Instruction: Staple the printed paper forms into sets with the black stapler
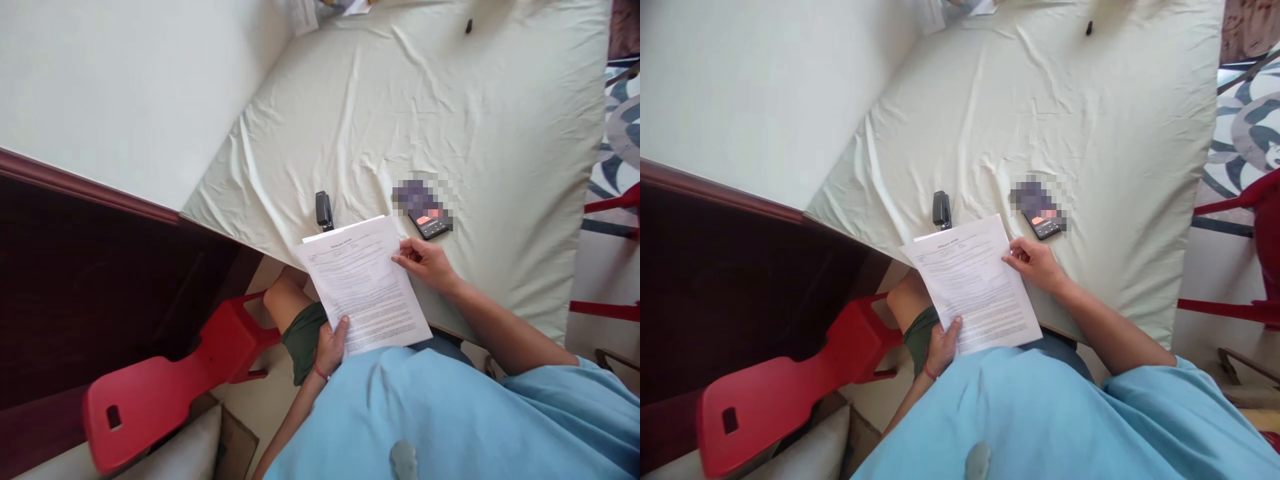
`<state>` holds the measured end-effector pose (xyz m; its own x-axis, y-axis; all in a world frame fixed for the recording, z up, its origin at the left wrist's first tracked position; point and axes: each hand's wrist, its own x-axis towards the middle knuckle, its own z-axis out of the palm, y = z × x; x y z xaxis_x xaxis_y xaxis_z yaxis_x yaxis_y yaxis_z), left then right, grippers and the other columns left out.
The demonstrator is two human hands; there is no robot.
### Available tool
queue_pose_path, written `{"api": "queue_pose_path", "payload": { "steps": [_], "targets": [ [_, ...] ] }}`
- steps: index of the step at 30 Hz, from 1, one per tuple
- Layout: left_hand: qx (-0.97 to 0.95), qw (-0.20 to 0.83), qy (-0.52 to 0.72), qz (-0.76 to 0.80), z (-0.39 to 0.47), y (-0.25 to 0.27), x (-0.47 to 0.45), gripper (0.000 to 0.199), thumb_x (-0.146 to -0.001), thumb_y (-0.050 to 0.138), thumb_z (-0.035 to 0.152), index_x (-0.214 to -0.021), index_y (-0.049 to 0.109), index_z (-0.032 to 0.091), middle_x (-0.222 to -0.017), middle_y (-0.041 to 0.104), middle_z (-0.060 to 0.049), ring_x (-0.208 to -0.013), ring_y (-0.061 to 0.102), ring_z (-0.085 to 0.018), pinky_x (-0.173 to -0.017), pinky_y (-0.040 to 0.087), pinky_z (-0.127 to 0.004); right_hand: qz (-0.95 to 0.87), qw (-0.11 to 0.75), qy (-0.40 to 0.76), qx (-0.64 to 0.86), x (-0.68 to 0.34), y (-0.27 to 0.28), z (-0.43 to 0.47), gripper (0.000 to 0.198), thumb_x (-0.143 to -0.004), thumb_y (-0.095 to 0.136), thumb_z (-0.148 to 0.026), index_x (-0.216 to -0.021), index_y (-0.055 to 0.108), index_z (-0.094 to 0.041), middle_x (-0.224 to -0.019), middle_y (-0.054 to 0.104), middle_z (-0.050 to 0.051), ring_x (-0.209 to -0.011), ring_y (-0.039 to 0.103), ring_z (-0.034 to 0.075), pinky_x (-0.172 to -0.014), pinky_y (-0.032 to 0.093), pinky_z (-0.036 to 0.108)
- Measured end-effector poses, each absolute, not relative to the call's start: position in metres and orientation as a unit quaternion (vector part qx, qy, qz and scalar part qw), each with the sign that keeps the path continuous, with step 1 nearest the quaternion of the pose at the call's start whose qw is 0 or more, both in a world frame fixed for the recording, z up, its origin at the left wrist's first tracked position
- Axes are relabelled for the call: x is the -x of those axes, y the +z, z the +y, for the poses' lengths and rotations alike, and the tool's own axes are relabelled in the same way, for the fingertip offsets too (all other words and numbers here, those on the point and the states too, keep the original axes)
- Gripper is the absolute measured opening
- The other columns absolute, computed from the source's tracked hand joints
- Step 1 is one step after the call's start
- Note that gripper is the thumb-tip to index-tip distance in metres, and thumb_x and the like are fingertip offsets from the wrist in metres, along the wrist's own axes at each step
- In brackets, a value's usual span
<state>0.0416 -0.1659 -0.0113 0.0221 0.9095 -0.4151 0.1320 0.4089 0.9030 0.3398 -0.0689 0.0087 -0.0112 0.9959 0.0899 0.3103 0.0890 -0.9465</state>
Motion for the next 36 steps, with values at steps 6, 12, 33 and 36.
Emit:
{"api": "queue_pose_path", "payload": {
  "steps": [6,12,33,36],
  "targets": [
    [-0.39,0.576,0.346,0.629,-0.162,0.002,-0.049,0.075,-0.072,0.076,0.074,-0.106,0.078,0.007,-0.112,0.076,-0.018,-0.115,0.069,-0.032,-0.109,0.049,-0.043,-0.606,0.408,0.366,0.577,-0.34,0.009,-0.069,0.029,-0.09,0.064,-0.042,-0.072,0.056,-0.021,-0.061,0.052,-0.004,-0.056,0.042,0.011,-0.054,0.031,0.027],
    [-0.371,0.594,0.351,0.622,-0.158,0.002,-0.052,0.069,-0.073,0.078,0.071,-0.102,0.079,0.009,-0.108,0.077,-0.017,-0.108,0.072,-0.031,-0.103,0.054,-0.041,-0.618,0.388,0.325,0.601,-0.341,0.01,-0.068,0.026,-0.091,0.06,-0.036,-0.071,0.052,-0.021,-0.062,0.052,-0.003,-0.056,0.043,0.012,-0.056,0.032,0.027],
    [-0.311,0.683,0.37,0.548,-0.16,-0.006,-0.041,0.058,-0.072,0.088,0.045,-0.114,0.075,0.007,-0.12,0.074,-0.019,-0.11,0.072,-0.032,-0.1,0.055,-0.044,-0.645,0.394,0.303,0.581,-0.34,0.007,-0.066,0.015,-0.09,0.064,-0.033,-0.082,0.067,-0.021,-0.081,0.062,0.002,-0.062,0.048,0.012,-0.062,0.04,0.03],
    [-0.297,0.697,0.362,0.542,-0.159,-0.005,-0.043,0.063,-0.069,0.089,0.045,-0.118,0.074,0.008,-0.12,0.074,-0.019,-0.112,0.071,-0.033,-0.101,0.055,-0.045,-0.63,0.422,0.308,0.574,-0.34,0.008,-0.067,0.016,-0.09,0.066,-0.034,-0.081,0.068,-0.021,-0.075,0.056,0.0,-0.059,0.044,0.012,-0.061,0.038,0.03]
  ]
}}
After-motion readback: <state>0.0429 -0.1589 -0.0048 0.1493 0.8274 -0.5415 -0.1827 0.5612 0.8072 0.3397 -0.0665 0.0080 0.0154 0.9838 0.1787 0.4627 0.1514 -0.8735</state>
